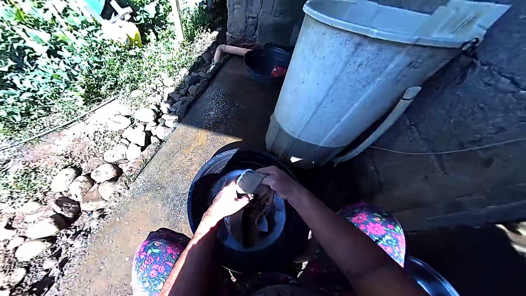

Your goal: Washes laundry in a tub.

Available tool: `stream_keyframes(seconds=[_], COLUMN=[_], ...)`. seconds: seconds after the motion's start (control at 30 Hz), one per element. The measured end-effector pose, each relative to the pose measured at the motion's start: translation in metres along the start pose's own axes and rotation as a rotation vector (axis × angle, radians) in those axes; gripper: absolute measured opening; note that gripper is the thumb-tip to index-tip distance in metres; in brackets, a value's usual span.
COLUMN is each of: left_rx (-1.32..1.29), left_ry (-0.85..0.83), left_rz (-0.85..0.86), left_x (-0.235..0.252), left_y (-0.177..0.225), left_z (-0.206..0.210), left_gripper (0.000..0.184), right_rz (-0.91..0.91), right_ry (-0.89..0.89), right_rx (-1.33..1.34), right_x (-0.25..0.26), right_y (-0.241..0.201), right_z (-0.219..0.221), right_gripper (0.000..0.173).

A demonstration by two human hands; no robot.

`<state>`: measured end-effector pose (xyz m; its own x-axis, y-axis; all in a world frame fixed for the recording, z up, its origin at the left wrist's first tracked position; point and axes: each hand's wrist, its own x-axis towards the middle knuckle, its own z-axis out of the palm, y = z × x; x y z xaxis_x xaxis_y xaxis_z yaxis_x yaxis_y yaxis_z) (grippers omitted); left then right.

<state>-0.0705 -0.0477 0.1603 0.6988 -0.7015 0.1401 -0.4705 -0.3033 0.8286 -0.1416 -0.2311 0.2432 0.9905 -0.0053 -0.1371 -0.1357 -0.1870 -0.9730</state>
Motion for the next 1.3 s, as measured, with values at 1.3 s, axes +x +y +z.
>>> stream_keyframes(seconds=[1.3], left_rx=[-0.134], left_ry=[-0.156], left_rz=[-0.401], left_x=[0.005], left_y=[-0.044], left_z=[-0.002], left_gripper=[0.026], right_rz=[0.225], right_ry=[0.175], right_rx=[-0.119], right_x=[0.002], right_y=[0.085], right_z=[0.008], right_gripper=[0.027])
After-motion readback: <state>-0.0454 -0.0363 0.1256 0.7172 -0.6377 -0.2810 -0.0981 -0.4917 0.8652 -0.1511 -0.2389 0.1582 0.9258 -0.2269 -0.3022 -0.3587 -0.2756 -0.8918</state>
